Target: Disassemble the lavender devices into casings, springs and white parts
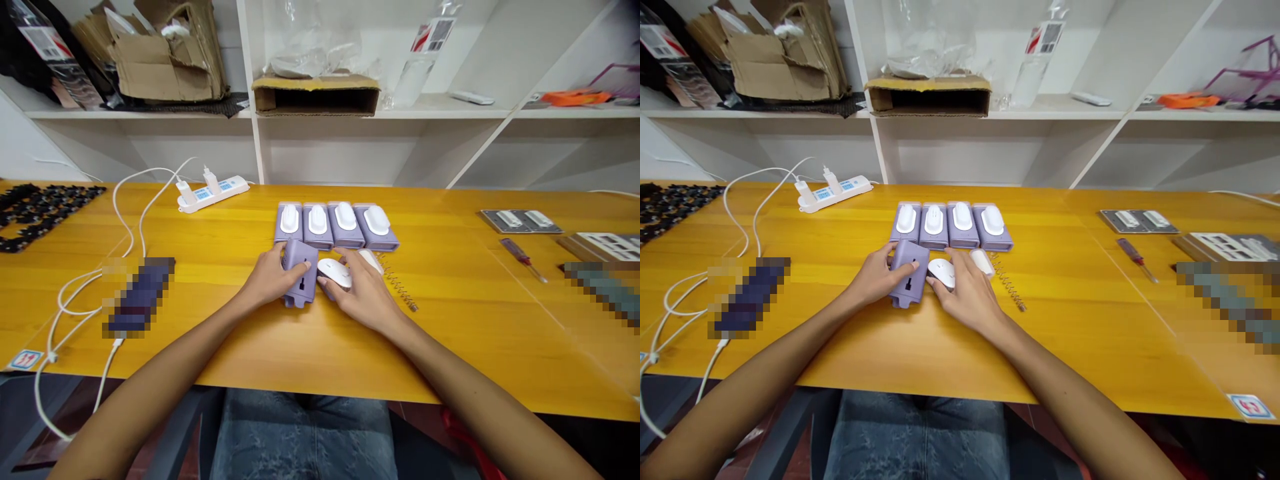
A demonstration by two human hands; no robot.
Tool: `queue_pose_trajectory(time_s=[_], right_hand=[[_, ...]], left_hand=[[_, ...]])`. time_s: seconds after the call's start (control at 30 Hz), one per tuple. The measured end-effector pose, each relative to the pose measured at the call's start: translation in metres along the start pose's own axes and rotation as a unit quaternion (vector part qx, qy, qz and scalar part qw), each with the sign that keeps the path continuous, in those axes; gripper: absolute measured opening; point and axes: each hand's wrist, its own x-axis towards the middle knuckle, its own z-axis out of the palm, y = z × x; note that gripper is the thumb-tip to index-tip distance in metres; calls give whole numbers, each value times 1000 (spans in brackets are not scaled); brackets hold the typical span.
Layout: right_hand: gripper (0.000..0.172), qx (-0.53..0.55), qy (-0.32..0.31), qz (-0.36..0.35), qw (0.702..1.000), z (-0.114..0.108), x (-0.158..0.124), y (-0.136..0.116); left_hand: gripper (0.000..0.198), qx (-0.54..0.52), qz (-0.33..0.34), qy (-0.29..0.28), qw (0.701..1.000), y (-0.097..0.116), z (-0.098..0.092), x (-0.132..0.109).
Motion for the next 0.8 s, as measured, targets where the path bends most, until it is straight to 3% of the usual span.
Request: queue_pose_trajectory(time_s=[0.27,0.47,0.57,0.67,0.8], right_hand=[[64,26,-32,-25,999,-2,0,2],[73,43,-94,-35,994,-14,1,7],[77,54,-150,-71,985,-21,3,12],[78,84,-156,-78,981,-20,3,15],[80,115,-145,-53,981,-10,3,12]], left_hand=[[51,198,-11,-30,980,6,-7,-4],[73,280,15,7,960,-4,-8,-2],[60,235,114,20,965,-5,-7,-3],[61,198,239,2,951,-1,-4,-7],[76,221,295,-45,929,5,1,-16]])
